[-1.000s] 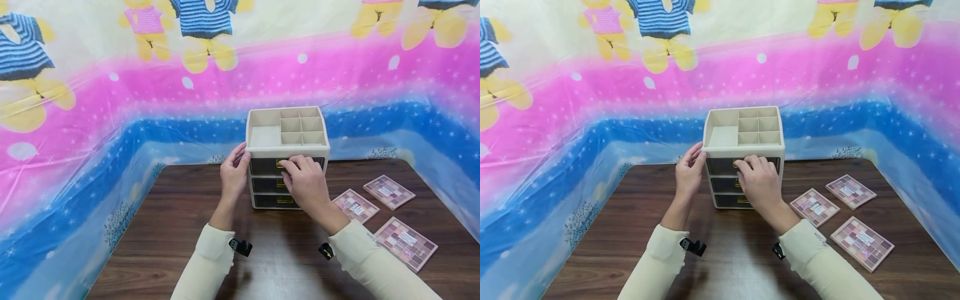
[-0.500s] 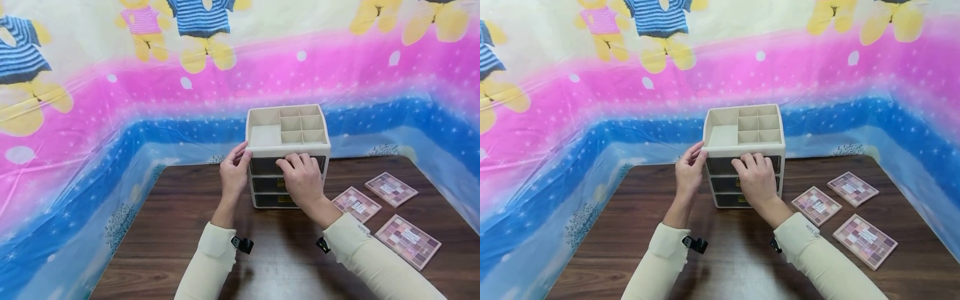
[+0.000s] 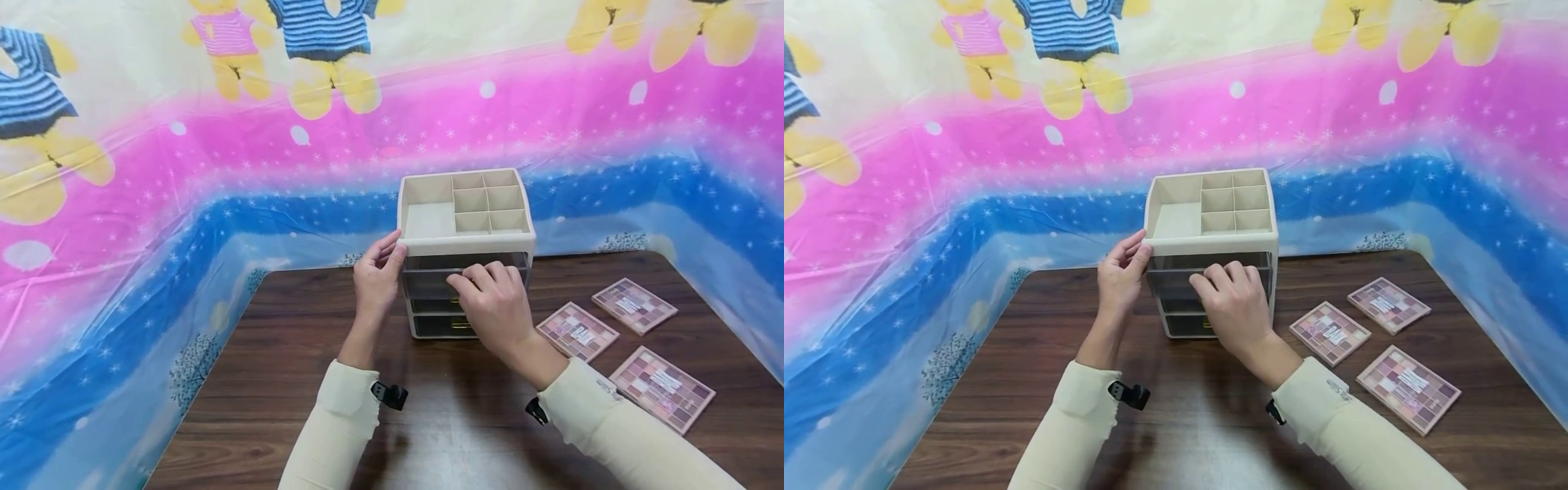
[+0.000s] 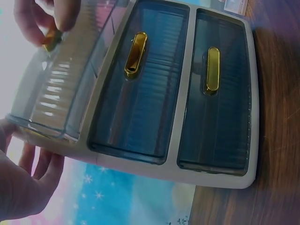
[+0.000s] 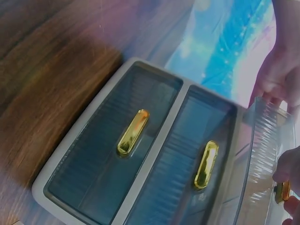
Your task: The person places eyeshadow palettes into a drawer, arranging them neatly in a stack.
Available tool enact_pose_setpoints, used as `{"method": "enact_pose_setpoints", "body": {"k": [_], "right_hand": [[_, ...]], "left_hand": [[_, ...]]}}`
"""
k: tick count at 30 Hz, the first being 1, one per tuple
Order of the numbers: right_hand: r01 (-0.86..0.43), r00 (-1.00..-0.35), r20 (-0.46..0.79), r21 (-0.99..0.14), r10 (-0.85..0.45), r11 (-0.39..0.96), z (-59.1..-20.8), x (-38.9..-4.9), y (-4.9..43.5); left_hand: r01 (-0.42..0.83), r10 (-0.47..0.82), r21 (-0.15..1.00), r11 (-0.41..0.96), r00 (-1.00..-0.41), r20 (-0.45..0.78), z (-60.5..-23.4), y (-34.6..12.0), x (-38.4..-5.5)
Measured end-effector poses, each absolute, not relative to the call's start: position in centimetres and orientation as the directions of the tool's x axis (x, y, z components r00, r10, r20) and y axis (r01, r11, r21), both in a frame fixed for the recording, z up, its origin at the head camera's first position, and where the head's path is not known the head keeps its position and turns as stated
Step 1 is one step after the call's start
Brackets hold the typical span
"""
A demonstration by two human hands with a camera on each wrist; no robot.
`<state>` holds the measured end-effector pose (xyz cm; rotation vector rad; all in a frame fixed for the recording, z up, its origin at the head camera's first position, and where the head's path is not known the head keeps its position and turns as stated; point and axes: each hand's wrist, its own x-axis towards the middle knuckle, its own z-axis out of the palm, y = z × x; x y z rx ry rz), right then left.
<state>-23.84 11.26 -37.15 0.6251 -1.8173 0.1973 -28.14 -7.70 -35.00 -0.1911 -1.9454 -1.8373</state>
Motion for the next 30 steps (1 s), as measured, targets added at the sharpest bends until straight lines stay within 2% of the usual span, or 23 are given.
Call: {"method": "enact_pose_setpoints", "body": {"k": [7, 14, 23, 26, 30], "right_hand": [[-0.525, -0.161, 0.928, 0.208, -0.336, 0.826, -37.2, -21.8, 11.3], [-0.528, -0.083, 0.934, 0.253, -0.346, 0.811, -37.0, -20.1, 11.1], [-0.553, -0.015, 0.947, 0.261, -0.322, 0.791, -37.0, -17.8, 11.3], [-0.560, -0.002, 0.947, 0.266, -0.322, 0.785, -37.0, -17.2, 11.2], [-0.558, -0.020, 0.944, 0.263, -0.330, 0.787, -37.3, -16.8, 11.0]], "left_hand": [[0.392, -0.171, 0.912, 0.119, -0.897, 0.407, -34.9, -8.0, -28.2], [0.393, -0.157, 0.911, 0.127, -0.899, 0.410, -34.9, -8.1, -28.2], [0.421, -0.129, 0.895, 0.149, -0.889, 0.439, -34.8, -8.1, -28.6], [0.429, -0.132, 0.892, 0.145, -0.885, 0.447, -34.8, -8.2, -28.6], [0.432, -0.146, 0.893, 0.126, -0.882, 0.448, -34.9, -8.2, -28.4]]}}
